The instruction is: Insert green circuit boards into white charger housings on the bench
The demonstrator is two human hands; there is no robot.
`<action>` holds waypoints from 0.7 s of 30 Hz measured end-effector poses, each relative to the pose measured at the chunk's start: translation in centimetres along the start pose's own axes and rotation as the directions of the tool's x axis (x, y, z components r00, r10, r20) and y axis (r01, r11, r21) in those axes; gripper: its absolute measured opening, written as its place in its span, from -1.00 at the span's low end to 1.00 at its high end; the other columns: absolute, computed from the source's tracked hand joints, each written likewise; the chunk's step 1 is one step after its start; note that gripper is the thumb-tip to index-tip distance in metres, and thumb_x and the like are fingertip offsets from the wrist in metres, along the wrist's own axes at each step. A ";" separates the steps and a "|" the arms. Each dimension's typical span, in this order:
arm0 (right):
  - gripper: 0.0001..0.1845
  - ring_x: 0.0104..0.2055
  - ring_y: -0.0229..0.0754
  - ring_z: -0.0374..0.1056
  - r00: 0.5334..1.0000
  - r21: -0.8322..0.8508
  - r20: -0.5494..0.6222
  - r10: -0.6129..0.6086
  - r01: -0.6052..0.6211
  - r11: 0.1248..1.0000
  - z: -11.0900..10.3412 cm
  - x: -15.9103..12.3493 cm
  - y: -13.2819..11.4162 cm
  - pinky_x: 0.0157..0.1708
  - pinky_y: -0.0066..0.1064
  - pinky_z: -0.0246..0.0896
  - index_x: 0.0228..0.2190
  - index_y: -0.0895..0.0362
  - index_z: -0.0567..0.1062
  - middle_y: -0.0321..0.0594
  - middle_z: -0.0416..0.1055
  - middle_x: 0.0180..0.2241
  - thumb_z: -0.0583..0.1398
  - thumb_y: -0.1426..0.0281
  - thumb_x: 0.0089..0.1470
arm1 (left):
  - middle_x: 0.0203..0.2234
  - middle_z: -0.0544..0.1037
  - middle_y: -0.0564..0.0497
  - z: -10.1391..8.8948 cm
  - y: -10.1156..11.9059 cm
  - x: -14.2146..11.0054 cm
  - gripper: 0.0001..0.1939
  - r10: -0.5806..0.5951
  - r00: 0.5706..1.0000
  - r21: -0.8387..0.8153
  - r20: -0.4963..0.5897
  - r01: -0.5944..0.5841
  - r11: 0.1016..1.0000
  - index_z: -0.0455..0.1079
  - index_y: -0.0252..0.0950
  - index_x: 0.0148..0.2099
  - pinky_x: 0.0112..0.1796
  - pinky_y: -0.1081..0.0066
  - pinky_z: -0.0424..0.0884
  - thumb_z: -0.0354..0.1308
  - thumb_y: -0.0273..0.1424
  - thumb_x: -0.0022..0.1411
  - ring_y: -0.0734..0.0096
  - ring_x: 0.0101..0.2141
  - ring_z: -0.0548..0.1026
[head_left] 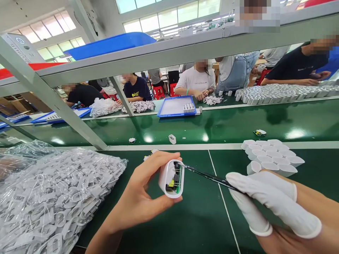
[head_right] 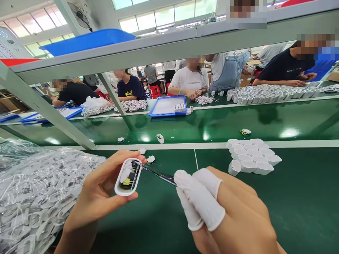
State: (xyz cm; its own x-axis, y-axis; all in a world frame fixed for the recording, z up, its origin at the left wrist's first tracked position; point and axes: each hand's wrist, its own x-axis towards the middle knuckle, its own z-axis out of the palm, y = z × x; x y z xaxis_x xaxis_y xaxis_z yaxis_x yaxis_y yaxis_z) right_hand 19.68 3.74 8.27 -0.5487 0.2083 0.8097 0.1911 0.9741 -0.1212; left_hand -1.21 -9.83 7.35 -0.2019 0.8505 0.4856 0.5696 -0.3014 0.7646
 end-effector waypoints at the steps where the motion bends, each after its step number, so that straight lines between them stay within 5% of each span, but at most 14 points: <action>1: -0.77 -0.65 -0.24 0.25 1.000 -0.003 0.020 -0.008 0.008 1.000 -0.1 0.1 0.0 -0.68 -0.37 0.09 -0.30 0.08 0.47 -0.33 0.32 -0.61 0.05 0.57 0.15 | -0.03 0.44 -0.04 0.0 0.0 0.0 -0.39 -0.004 1.000 0.007 -0.006 0.004 1.000 0.30 -0.04 0.19 -0.11 0.41 0.42 0.33 -0.43 0.11 0.24 -0.02 0.42; 8: -0.83 -0.71 -0.29 0.16 0.997 0.016 -0.027 -0.065 0.066 0.998 0.0 0.8 -0.3 -0.65 -0.43 0.18 -0.40 0.14 0.49 -0.32 0.29 -0.65 0.11 0.55 0.15 | -0.03 0.44 -0.02 0.0 0.0 -0.3 -0.40 -0.027 0.999 0.018 -0.025 0.027 0.999 0.30 -0.02 0.19 -0.09 0.44 0.42 0.34 -0.37 0.11 0.27 -0.05 0.45; 21: -0.67 -0.56 -0.20 0.27 0.989 -0.016 -0.027 -0.145 0.145 0.989 0.2 0.0 0.0 -0.59 -0.34 0.13 -0.22 0.15 0.50 -0.28 0.34 -0.55 0.08 0.68 0.04 | -0.05 0.46 -0.10 -0.4 0.1 0.0 -0.38 -0.036 0.998 -0.039 0.055 0.039 0.999 0.31 -0.05 0.21 -0.19 0.39 0.46 0.34 -0.27 0.11 0.18 -0.08 0.44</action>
State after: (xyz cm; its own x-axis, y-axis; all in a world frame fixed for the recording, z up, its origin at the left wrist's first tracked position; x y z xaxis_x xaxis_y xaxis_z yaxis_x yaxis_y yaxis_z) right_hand 19.52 3.73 8.16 -0.5483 0.0624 0.8340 0.1227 0.9924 0.0064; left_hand -1.47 -10.00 7.56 -0.1783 0.8834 0.4334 0.5301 -0.2848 0.7987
